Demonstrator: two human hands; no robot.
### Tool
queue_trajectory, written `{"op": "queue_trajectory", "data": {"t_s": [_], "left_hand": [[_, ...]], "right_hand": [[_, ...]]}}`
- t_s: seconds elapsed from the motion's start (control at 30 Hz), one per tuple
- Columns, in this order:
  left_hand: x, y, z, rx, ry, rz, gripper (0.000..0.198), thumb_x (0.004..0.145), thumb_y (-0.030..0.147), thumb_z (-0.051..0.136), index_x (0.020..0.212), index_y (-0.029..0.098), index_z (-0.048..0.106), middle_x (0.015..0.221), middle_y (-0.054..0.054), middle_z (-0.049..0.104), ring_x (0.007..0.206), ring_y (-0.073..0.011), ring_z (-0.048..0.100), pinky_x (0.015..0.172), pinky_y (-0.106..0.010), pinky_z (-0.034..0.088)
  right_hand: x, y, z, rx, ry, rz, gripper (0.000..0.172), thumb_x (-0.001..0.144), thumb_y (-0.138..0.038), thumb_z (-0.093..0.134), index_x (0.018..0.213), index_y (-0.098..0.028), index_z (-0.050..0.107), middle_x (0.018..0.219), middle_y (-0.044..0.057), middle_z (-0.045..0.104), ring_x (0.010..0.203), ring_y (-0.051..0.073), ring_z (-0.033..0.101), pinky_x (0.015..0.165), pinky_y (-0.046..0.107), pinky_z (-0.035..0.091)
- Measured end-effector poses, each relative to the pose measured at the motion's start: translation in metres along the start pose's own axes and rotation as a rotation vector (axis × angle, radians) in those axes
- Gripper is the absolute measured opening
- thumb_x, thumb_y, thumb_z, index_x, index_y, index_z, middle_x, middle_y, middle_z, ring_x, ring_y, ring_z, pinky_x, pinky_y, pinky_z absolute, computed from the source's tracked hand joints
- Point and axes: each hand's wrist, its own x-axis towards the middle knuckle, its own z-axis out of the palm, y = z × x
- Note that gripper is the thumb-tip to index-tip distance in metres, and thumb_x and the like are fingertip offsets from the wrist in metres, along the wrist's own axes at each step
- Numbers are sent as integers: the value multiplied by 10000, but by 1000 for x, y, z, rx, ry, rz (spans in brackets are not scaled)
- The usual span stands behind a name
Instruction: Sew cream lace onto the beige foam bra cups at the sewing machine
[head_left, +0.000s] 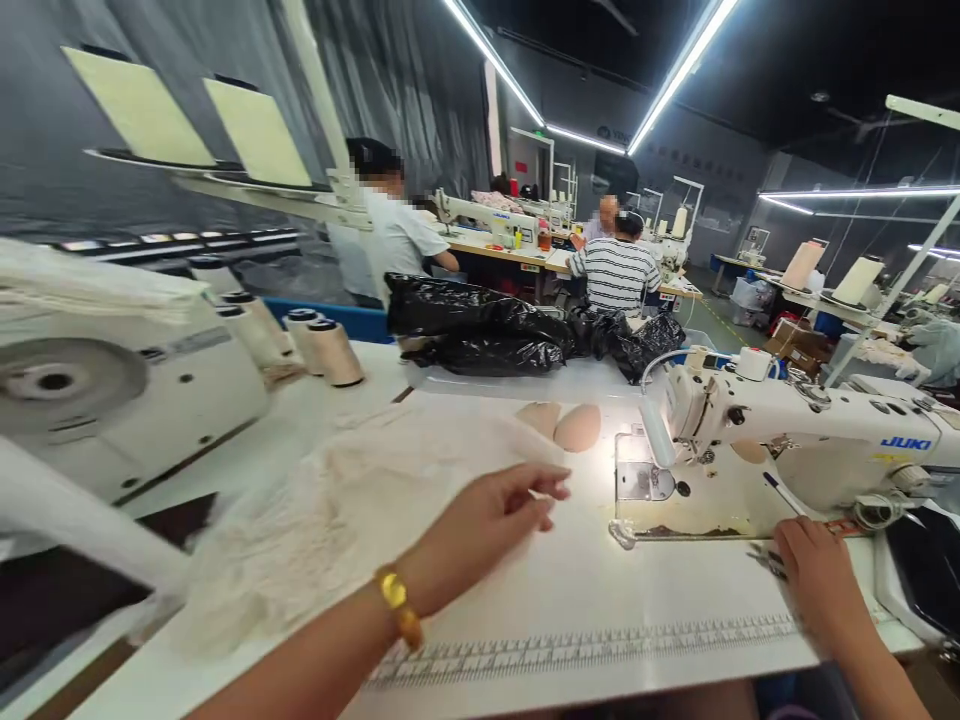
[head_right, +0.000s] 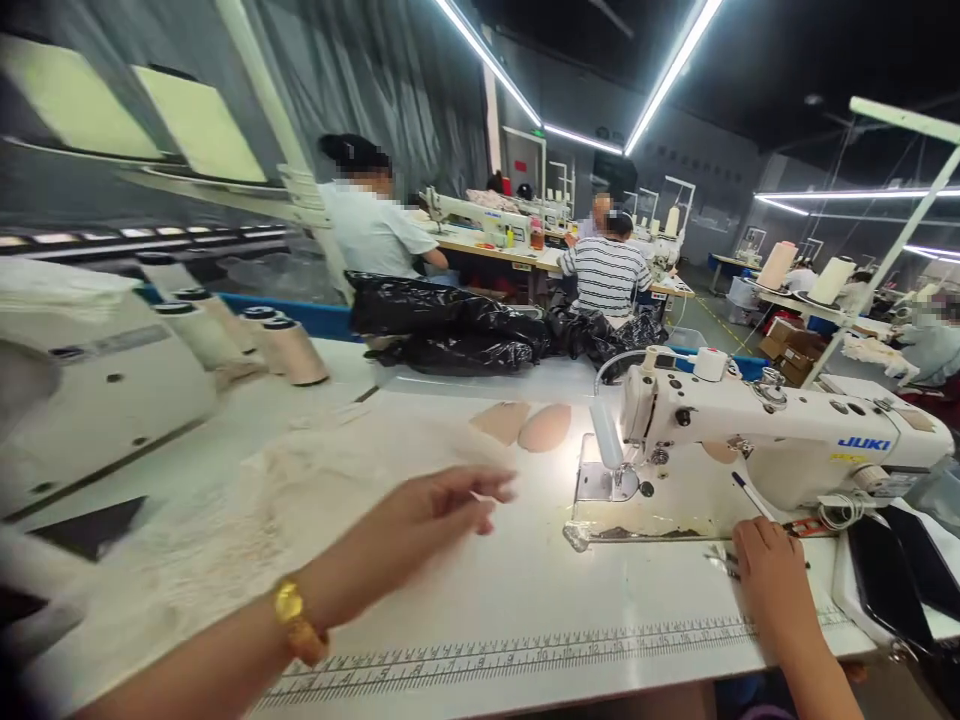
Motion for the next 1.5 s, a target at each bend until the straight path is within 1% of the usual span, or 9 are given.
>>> {"op": "queue_trajectory", "data": {"t_s": [0.17,0.33,0.5,0.7,0.83,1.07,1.2,1.37,1.5], "left_hand": [[-7,-12,50,-315,-253,-164,673,652,345,791,1281,149,655,1250,-142,672,891,-204,687,933,-411,541],[-11,-13,44,-363,-219,-169,747,637,284,819,1347,175,617,1239,-117,645,1038,-231,640,946,-408,547],[-14,-10,44,-399,-238,-215,782,629,276,842,1370,195,607,1201,-81,635,977,-205,645,984,-422,530],[-13,-5,57,-417,-241,-202,840,602,278,858,1397,184,604,1148,-65,603,879,-163,581,919,-383,519],[-14,-4,56,-393,-231,-183,830,605,260,844,1396,197,602,1082,-36,600,806,-127,496,869,-352,506],[-18,-10,62,-374,-307,-140,878,628,289,815,1452,219,517,1145,-60,594,737,-113,577,801,-339,543],[-19,2,16,41,-286,19,641,750,283,684,1385,246,599,1106,-47,718,676,-137,581,685,-293,525],[-17,12,-63,760,341,354,413,909,409,572,1277,248,668,1273,-86,708,1157,-336,635,999,-494,493],[-4,1,-35,927,191,552,349,964,195,524,1289,222,646,1305,-95,687,1192,-300,621,1013,-484,498]], "right_hand": [[-1,-22,4,60,-56,-78,306,1077,-318,360,928,-217,608,882,107,638,827,293,590,759,451,474],[-18,-10,-7,148,-168,-131,312,1004,-536,563,1154,-278,655,1095,110,678,996,314,639,842,462,528],[-35,-4,-4,181,-103,-172,331,1054,-512,467,1004,-257,671,958,104,708,887,271,689,781,399,564],[-17,-98,-26,437,-276,123,374,1112,-470,258,994,-268,550,623,-22,622,534,200,643,537,279,487],[0,-164,-28,399,-184,-153,242,1074,-450,437,1132,-251,563,843,21,735,690,204,704,602,266,473],[26,-210,-13,56,80,-333,371,1109,-277,311,846,-244,571,625,-3,616,514,181,603,513,301,285],[21,-183,-15,158,22,-279,355,1118,-332,309,912,-240,583,706,-1,683,576,169,662,528,280,346],[-3,-90,-10,-45,-23,-30,413,1095,-474,306,1062,-224,633,821,69,758,637,233,692,552,320,426],[-8,-55,-9,-153,18,-30,514,1045,-592,347,1232,-220,649,1105,173,715,938,360,665,730,468,506]]}}
